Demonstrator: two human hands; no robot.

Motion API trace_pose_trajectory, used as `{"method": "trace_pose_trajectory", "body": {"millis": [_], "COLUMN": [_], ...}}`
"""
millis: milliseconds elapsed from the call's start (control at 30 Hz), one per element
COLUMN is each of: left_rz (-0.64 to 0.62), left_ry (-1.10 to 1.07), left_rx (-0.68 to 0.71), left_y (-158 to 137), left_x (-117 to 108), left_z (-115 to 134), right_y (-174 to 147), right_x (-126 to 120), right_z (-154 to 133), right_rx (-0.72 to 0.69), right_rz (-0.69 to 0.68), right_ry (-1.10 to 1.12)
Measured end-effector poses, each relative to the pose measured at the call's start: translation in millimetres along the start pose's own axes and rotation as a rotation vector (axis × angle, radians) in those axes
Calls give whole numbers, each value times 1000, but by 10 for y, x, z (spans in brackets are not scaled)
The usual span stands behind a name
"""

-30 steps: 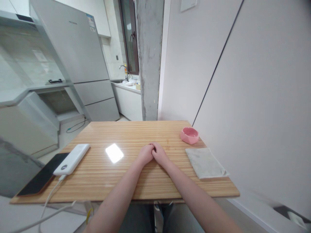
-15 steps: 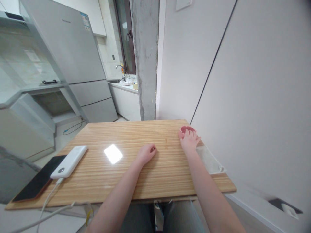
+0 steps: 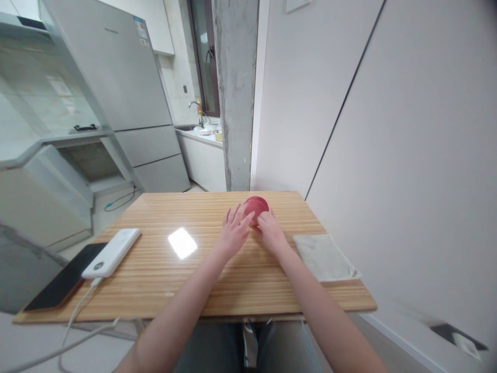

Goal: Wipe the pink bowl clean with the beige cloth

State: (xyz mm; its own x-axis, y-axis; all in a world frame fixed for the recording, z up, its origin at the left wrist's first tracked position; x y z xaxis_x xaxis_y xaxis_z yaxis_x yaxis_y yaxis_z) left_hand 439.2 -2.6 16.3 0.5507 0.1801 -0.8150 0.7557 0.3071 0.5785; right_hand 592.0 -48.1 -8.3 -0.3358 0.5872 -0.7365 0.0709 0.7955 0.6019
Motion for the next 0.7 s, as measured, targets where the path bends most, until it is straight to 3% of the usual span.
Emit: {"method": "trace_pose_trajectory", "body": {"millis": [167, 233, 300, 400, 500, 633, 700], "left_rz": [-160, -162, -142, -105, -107, -207, -276], "left_ry": [-70, -116, -127, -14, 168, 295, 310], "left_rx": [172, 154, 41, -227, -428, -571, -621], "left_y": [-6, -102, -249, -537, -828, -1097, -1171], "left_x": [-232, -305, -399, -603, -829, -1015, -1042], "left_z": [-185, -288, -443, -808, -1256, -1723, -1839], "right_y": [-16, -15, -43, -245, -664, -1286, -1496], "right_x": [87, 28, -88, -320, -559, -801, -858], "right_z": [-344, -382, -345, -131, 241, 759, 939], "right_rx": [-133, -133, -65, 135, 368, 598, 622], "right_rz": [-49, -27, 14, 37, 37, -14, -88], "right_ry": [162, 242, 266, 184, -9, -306, -327]}}
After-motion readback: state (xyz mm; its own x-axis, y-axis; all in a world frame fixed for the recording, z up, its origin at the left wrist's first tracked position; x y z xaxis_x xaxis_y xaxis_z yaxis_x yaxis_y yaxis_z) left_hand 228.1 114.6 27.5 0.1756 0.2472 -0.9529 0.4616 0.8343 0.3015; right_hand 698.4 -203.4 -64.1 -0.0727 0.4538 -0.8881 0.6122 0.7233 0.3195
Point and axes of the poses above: each hand's wrist, its own y-axis towards the middle knuckle, its own x-axis out of the palm, z = x × y, the point moved 2 cm from there along y, towards the middle knuckle, and after that the axes turned 9 degrees about x, right-handed, at the moved point
